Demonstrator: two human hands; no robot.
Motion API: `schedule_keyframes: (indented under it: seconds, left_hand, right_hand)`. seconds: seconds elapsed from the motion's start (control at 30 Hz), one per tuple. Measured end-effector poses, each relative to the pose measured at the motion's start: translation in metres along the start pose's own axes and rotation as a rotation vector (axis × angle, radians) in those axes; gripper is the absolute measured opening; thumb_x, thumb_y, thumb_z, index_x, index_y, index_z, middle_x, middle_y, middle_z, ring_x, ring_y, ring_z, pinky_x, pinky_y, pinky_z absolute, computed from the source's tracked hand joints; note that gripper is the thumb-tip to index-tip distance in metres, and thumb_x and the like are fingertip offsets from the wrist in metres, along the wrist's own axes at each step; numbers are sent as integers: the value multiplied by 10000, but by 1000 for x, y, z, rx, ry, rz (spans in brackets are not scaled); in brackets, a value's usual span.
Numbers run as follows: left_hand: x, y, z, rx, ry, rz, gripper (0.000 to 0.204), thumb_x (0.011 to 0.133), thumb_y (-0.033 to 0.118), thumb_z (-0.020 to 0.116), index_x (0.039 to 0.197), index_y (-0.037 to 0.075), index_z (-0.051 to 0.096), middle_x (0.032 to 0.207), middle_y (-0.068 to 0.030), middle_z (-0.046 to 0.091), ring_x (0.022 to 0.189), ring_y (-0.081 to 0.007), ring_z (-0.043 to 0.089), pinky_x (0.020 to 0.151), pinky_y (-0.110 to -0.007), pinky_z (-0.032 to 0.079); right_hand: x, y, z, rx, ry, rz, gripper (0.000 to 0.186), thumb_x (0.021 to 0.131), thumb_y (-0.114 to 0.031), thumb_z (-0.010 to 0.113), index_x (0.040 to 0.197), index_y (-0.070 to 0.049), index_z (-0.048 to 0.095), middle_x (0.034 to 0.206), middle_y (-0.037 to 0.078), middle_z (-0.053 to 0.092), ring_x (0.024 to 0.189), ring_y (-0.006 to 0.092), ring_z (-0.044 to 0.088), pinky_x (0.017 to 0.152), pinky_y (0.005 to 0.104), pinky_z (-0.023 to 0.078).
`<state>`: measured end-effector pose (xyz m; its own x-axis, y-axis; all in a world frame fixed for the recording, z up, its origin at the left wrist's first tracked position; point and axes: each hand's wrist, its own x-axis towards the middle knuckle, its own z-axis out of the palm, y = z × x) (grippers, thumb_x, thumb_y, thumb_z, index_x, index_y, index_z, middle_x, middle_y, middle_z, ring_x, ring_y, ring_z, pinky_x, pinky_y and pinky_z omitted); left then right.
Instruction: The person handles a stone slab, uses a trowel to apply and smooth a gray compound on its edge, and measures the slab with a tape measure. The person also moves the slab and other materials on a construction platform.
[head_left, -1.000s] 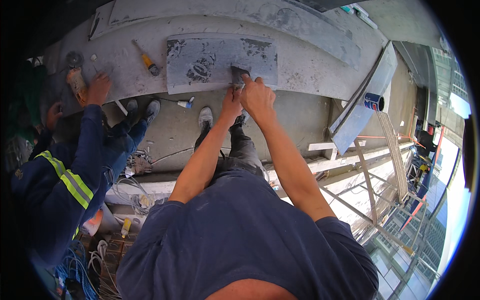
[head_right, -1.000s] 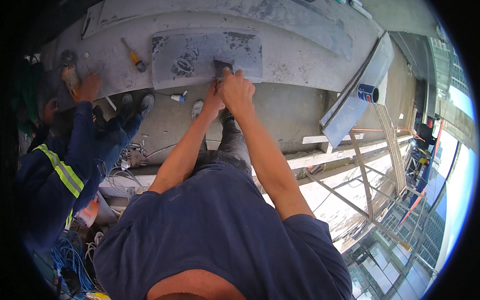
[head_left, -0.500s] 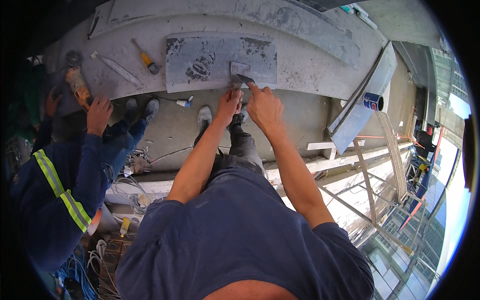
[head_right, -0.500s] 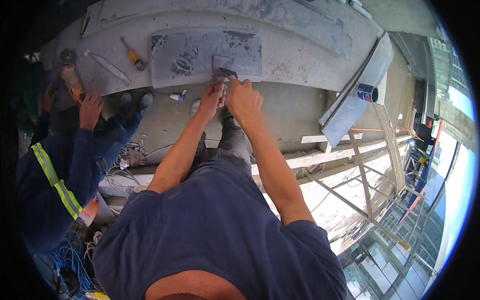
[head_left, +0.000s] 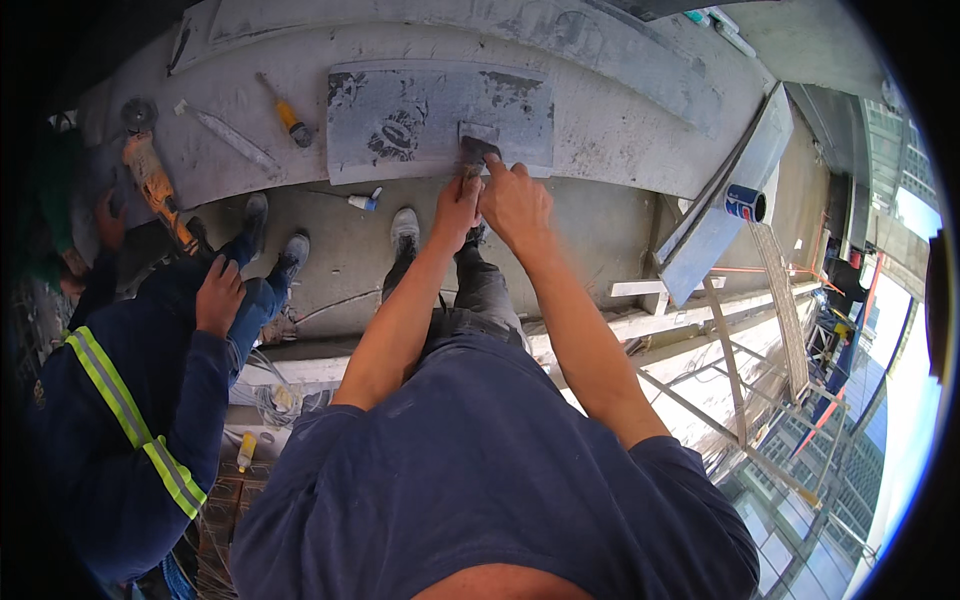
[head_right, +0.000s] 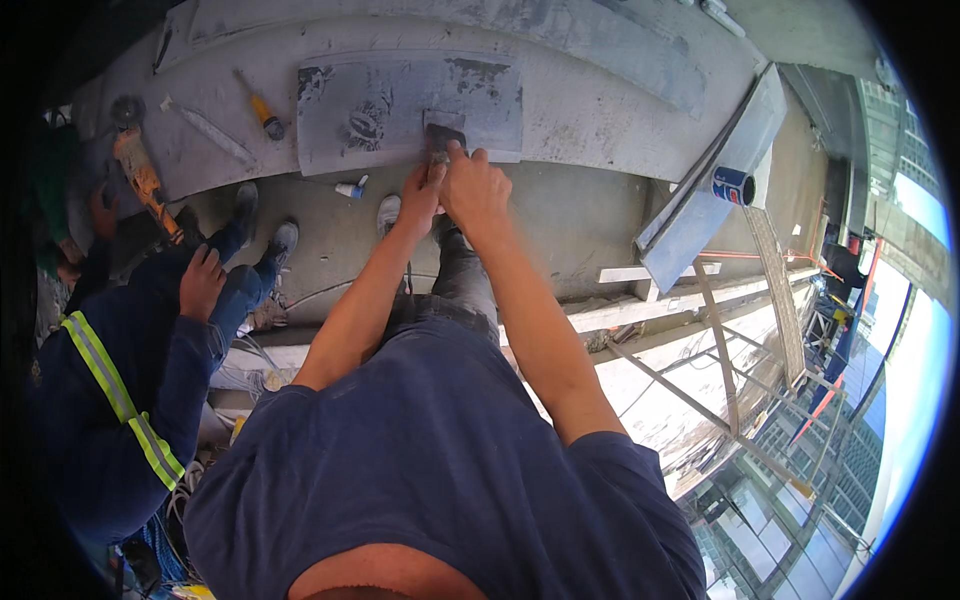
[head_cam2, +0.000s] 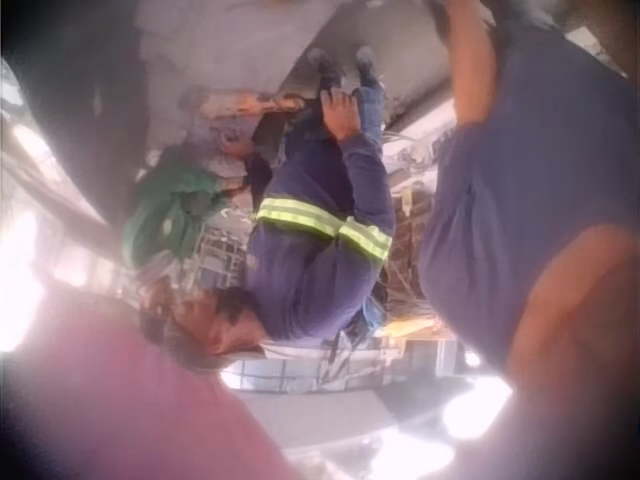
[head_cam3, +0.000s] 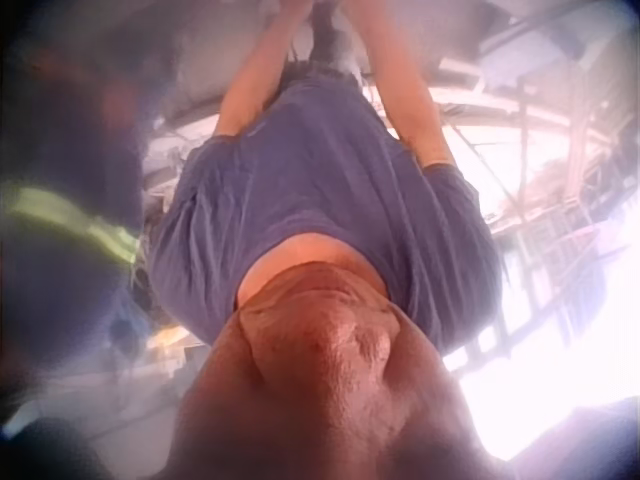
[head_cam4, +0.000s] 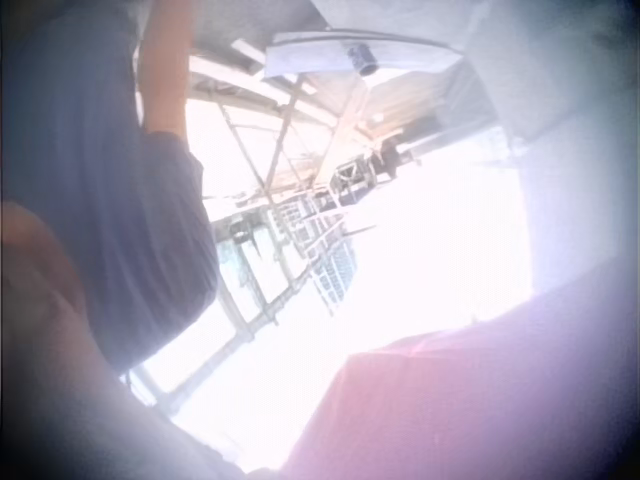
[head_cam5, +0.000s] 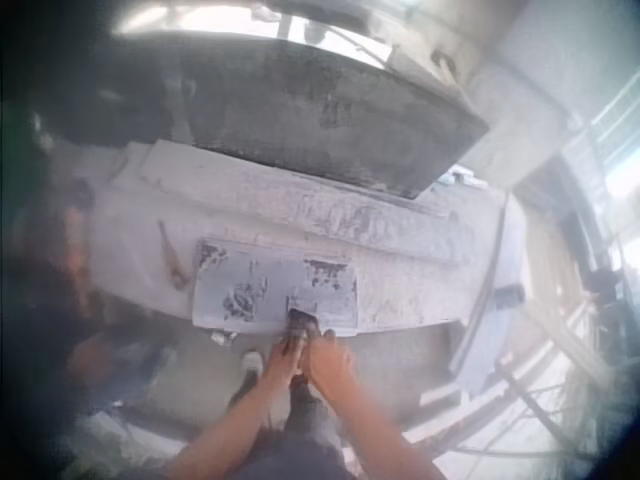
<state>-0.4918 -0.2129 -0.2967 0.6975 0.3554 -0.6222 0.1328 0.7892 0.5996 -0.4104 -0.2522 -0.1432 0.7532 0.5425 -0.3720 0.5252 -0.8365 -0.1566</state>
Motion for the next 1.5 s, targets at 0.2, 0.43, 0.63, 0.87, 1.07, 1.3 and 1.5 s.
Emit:
schedule_keyframes:
  seconds: [0.2,0.43,0.63,0.87,1.07,1.3,1.5]
  left_hand:
    - [-5,3,3,1,20,-59,184,1100,279,599,1112,95,606,765,14,545,548,-74,470,451,-266,348]
    - [1,-3,6,-12,85,18,205,1086,261,602,1210,98,593,851,8,596,580,-77,507,450,-263,368]
    - [8,-10,4,-75,37,-89,158,1078,216,570,1185,101,588,846,9,593,563,-75,502,437,-275,350]
    - [11,-10,4,-14,23,-76,146,1090,248,566,1056,106,574,739,-3,560,503,-86,481,413,-271,340]
    - [-3,4,8,-11,137,-91,229,1100,308,575,1028,91,571,725,-14,568,494,-95,491,416,-270,373]
    - [-2,1,8,77,106,24,215,1106,295,563,1018,99,574,734,-16,573,501,-99,503,426,-285,387]
    - [-14,20,14,116,144,-97,288,1112,377,547,976,124,556,689,2,534,493,-99,490,427,-265,352]
  right_hand:
    - [28,-7,-21,45,135,-38,467,990,-323,572,1427,-188,669,1151,259,710,989,515,718,863,593,570]
    - [9,-14,-20,-8,-243,55,464,953,-256,573,1393,-190,701,1176,258,716,1035,507,717,906,592,564]
    - [18,-9,-12,6,6,-110,511,942,-260,593,1446,-200,649,1227,273,684,1020,538,711,886,599,566]
    - [30,-24,-3,19,45,-53,488,937,-220,567,1411,-208,683,1254,264,684,1025,502,719,875,580,572]
    - [53,20,-15,162,197,-18,478,953,-238,565,1417,-215,677,1161,254,705,1021,482,720,894,580,563]
    - [-19,22,8,37,39,68,474,955,-243,568,1417,-215,675,1181,241,705,1002,500,715,893,595,552]
    - [76,15,-16,181,212,-6,444,968,-243,582,1400,-213,679,1166,225,704,1040,478,709,895,572,554]
